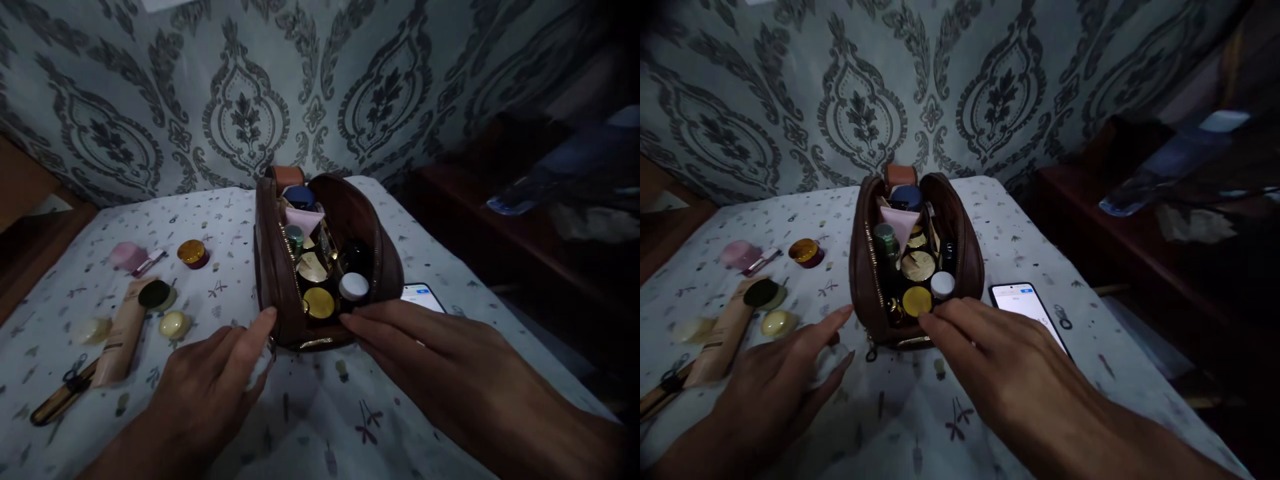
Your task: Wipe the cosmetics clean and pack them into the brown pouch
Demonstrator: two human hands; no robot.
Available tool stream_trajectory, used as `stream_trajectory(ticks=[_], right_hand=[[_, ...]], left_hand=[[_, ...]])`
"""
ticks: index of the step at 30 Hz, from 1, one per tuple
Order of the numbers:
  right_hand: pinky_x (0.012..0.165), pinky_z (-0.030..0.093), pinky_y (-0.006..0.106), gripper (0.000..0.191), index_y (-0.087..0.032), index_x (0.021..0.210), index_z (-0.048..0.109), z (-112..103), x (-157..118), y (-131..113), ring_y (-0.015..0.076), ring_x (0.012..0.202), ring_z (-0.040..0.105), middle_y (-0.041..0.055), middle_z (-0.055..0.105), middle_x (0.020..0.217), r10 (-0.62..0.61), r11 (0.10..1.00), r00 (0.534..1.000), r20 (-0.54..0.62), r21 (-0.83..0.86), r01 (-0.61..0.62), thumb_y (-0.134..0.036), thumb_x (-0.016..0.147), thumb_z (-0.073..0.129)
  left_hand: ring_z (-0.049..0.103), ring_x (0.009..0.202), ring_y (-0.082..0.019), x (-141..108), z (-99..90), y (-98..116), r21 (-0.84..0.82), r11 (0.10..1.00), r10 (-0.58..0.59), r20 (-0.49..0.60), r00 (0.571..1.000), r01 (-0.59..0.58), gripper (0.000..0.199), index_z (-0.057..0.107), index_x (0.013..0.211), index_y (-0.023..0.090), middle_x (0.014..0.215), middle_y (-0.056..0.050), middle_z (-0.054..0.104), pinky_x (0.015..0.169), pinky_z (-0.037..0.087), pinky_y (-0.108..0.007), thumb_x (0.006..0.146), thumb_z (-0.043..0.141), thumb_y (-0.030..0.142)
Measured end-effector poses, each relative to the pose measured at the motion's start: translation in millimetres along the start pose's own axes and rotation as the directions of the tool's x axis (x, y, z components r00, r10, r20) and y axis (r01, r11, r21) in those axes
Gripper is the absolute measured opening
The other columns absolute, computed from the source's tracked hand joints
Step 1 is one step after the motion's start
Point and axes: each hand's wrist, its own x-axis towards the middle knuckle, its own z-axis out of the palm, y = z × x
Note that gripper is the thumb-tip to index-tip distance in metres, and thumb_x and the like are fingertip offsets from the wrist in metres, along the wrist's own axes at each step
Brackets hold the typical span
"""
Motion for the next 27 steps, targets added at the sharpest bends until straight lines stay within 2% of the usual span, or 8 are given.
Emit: stream_trajectory(ticks=[3,5,7,10,14,19,23,27], right_hand=[[0.066,0.057,0.024,0.040,-0.020,0.133,0.053,-1,-2,-10,0.0167,0.088,0.069,0.0106,0.065,0.121,-0.064,0.991,0.998,0.007,-0.118,0.065,-0.012,0.094,0.048],[0.065,0.056,0.024,0.039,-0.019,0.131,0.054,-1,-3,-20,0.0179,0.091,0.070,0.0115,0.063,0.126,-0.082,0.982,0.997,-0.014,-0.174,0.078,-0.011,0.094,0.047],[0.063,0.056,0.024,0.033,-0.018,0.122,0.059,-1,-3,-31,0.0180,0.088,0.070,0.0114,0.065,0.121,-0.129,0.976,0.991,-0.031,-0.183,0.121,-0.010,0.093,0.045],[0.059,0.056,0.024,0.026,-0.019,0.109,0.063,5,-3,-46,0.0169,0.079,0.071,0.0101,0.070,0.110,-0.201,0.972,0.979,-0.037,-0.134,0.195,-0.011,0.094,0.044],[0.059,0.057,0.022,0.025,-0.020,0.107,0.064,26,-1,-64,0.0165,0.078,0.072,0.0100,0.071,0.106,-0.247,0.969,0.969,-0.007,0.005,0.247,-0.014,0.095,0.043],[0.060,0.055,0.022,0.025,-0.022,0.098,0.067,63,7,-90,0.0139,0.071,0.069,0.0067,0.069,0.095,-0.243,0.954,0.947,0.207,0.225,0.196,-0.016,0.096,0.043],[0.067,0.055,0.025,0.025,-0.020,0.096,0.067,91,17,-111,0.0142,0.074,0.067,0.0075,0.067,0.095,-0.253,0.925,0.920,0.299,0.354,0.139,-0.016,0.096,0.042],[0.071,0.054,0.027,0.022,-0.019,0.095,0.067,113,29,-128,0.0155,0.079,0.067,0.0073,0.065,0.094,-0.231,0.893,0.899,0.373,0.447,0.044,-0.016,0.095,0.045]], left_hand=[[0.071,0.073,-0.018,-30,4.9,-2,0.046,0.999,-0.020,0.050,0.999,0.018,0.029,0.049,0.124,0.011,0.088,-0.008,0.072,0.053,0.054,-0.025,0.102,0.035,0.024],[0.070,0.076,-0.019,-52,11.2,-3,0.071,0.996,-0.057,0.117,0.991,0.049,0.028,0.050,0.123,0.014,0.091,-0.008,0.070,0.052,0.054,-0.026,0.101,0.034,0.022],[0.068,0.084,-0.021,-73,16.9,-5,0.070,0.993,-0.105,0.206,0.973,0.092,0.029,0.049,0.126,0.017,0.099,-0.009,0.068,0.058,0.056,-0.029,0.099,0.038,0.019],[0.060,0.109,-0.027,-96,19.0,-4,0.004,0.993,-0.115,0.335,0.935,0.121,0.038,0.048,0.132,0.023,0.119,-0.012,0.061,0.082,0.057,-0.039,0.094,0.053,0.023],[0.043,0.130,-0.033,-116,11.7,-2,-0.089,0.987,-0.092,0.383,0.919,0.136,0.050,0.046,0.136,0.026,0.137,-0.015,0.049,0.097,0.049,-0.047,0.090,0.064,0.031],[0.053,0.111,-0.025,-132,1.9,-5,-0.105,0.982,-0.110,0.370,0.923,0.159,0.020,0.053,0.112,0.016,0.119,-0.012,0.058,0.092,0.049,-0.037,0.093,0.054,0.012],[0.056,0.090,-0.022,-143,-5.7,-13,-0.083,0.983,-0.124,0.342,0.931,0.162,0.030,0.049,0.114,0.017,0.099,-0.007,0.060,0.076,0.051,-0.031,0.087,0.049,0.002],[0.058,0.089,-0.022,-158,-17.9,-33,0.029,0.958,-0.285,0.225,0.932,0.286,0.039,0.048,0.121,0.018,0.095,-0.006,0.060,0.071,0.050,-0.031,0.087,0.042,0.001]])
